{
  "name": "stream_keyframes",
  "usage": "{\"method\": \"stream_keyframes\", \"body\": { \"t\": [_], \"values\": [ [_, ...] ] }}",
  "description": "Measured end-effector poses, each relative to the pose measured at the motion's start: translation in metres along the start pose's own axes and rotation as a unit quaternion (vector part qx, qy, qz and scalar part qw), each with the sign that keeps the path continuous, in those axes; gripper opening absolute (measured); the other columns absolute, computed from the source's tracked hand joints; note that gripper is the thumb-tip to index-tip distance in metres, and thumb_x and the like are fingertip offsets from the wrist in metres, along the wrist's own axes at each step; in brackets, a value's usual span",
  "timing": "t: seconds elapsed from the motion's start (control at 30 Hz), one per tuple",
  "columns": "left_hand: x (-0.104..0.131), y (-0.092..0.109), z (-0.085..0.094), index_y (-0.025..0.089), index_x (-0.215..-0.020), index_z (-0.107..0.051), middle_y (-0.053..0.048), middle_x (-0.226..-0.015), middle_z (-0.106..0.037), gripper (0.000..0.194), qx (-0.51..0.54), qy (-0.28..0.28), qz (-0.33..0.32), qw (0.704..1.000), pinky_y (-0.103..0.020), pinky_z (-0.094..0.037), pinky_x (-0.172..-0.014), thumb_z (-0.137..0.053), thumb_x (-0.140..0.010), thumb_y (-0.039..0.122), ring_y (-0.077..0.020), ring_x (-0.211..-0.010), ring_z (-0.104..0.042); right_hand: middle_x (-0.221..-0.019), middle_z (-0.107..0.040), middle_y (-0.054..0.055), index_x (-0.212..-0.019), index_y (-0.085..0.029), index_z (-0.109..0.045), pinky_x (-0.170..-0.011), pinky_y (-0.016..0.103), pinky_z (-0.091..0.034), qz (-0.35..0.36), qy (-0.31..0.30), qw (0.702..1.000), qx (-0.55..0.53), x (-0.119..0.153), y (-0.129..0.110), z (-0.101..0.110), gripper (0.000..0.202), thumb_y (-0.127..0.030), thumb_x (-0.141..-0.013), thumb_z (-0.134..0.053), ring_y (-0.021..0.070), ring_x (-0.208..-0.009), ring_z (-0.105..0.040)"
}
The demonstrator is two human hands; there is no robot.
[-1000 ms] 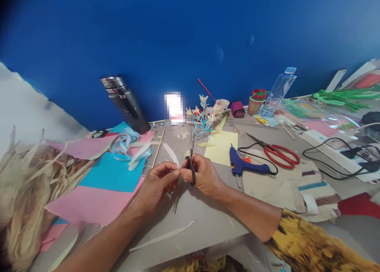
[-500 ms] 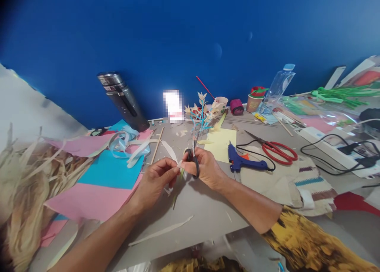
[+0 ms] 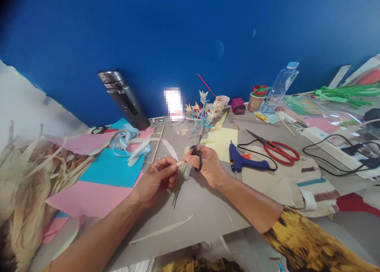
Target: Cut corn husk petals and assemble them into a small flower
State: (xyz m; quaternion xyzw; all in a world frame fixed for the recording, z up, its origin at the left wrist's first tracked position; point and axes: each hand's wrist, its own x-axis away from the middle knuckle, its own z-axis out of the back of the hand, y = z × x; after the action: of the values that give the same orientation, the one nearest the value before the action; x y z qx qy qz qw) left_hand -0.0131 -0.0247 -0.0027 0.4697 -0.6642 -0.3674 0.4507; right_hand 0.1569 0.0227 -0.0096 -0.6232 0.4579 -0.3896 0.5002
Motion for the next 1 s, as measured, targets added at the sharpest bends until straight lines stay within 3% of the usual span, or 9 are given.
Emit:
{"method": "stream_keyframes", "body": {
  "t": [0.13, 0.27, 0.57, 0.7, 0.87, 1.0],
  "values": [
    [-0.004, -0.002, 0.002, 0.017, -0.077, -0.063, 0.005, -0.054, -0.051, 0.023, 0.071, 0.019, 0.013, 0.997, -0.02, -0.029, -0.048, -0.082, -0.07, 0.03, -0.007, -0.049, -0.044, -0.073, -0.06, -0.001, -0.081, -0.017, -0.064, -0.054, 0.025, -0.031, -0.003, -0.013, 1.0, -0.01, -0.001, 0.0, -0.001, 0.026, -0.034, -0.065, -0.076, 0.0101, -0.058, -0.043],
    [-0.004, -0.004, 0.001, 0.016, -0.076, -0.067, 0.004, -0.056, -0.052, 0.023, 0.058, 0.034, 0.006, 0.998, -0.021, -0.032, -0.048, -0.084, -0.067, 0.027, -0.0066, -0.049, -0.044, -0.069, -0.056, -0.003, -0.08, -0.017, -0.061, -0.054, 0.025, -0.03, -0.008, -0.033, 0.999, -0.005, 0.004, -0.005, -0.005, 0.031, -0.035, -0.061, -0.078, 0.0102, -0.057, -0.042],
    [-0.002, -0.002, 0.0, 0.014, -0.071, -0.066, 0.002, -0.053, -0.053, 0.022, -0.021, 0.051, -0.009, 0.998, -0.021, -0.032, -0.047, -0.083, -0.067, 0.029, -0.0074, -0.047, -0.046, -0.063, -0.05, -0.004, -0.075, -0.018, -0.061, -0.052, 0.025, -0.029, -0.008, -0.017, 1.0, 0.016, 0.004, -0.008, -0.004, 0.028, -0.036, -0.061, -0.077, 0.0098, -0.055, -0.037],
    [-0.003, 0.0, 0.0, 0.016, -0.073, -0.066, 0.004, -0.056, -0.054, 0.024, 0.04, 0.065, -0.017, 0.997, -0.02, -0.035, -0.048, -0.085, -0.065, 0.027, -0.0072, -0.049, -0.048, -0.061, -0.051, -0.003, -0.077, -0.017, -0.065, -0.051, 0.025, -0.029, 0.009, -0.023, 0.999, 0.045, 0.004, -0.007, -0.003, 0.034, -0.047, -0.066, -0.077, 0.0103, -0.054, -0.037],
    [-0.004, 0.003, 0.002, 0.015, -0.076, -0.066, 0.004, -0.064, -0.057, 0.027, 0.139, 0.068, -0.039, 0.987, -0.019, -0.037, -0.048, -0.087, -0.063, 0.025, -0.0063, -0.053, -0.05, -0.056, -0.047, -0.003, -0.072, -0.015, -0.067, -0.049, 0.025, -0.027, 0.011, -0.113, 0.99, 0.088, 0.009, 0.0, -0.004, 0.053, -0.068, -0.073, -0.068, 0.0098, -0.051, -0.035],
    [-0.004, 0.003, 0.002, 0.015, -0.076, -0.066, 0.003, -0.067, -0.058, 0.028, 0.173, 0.067, -0.041, 0.982, -0.018, -0.038, -0.047, -0.088, -0.062, 0.025, -0.0057, -0.054, -0.051, -0.053, -0.048, -0.001, -0.064, -0.014, -0.068, -0.049, 0.025, -0.025, 0.005, -0.18, 0.975, 0.133, 0.012, 0.008, -0.007, 0.062, -0.074, -0.077, -0.06, 0.0101, -0.05, -0.036]
  ]
}}
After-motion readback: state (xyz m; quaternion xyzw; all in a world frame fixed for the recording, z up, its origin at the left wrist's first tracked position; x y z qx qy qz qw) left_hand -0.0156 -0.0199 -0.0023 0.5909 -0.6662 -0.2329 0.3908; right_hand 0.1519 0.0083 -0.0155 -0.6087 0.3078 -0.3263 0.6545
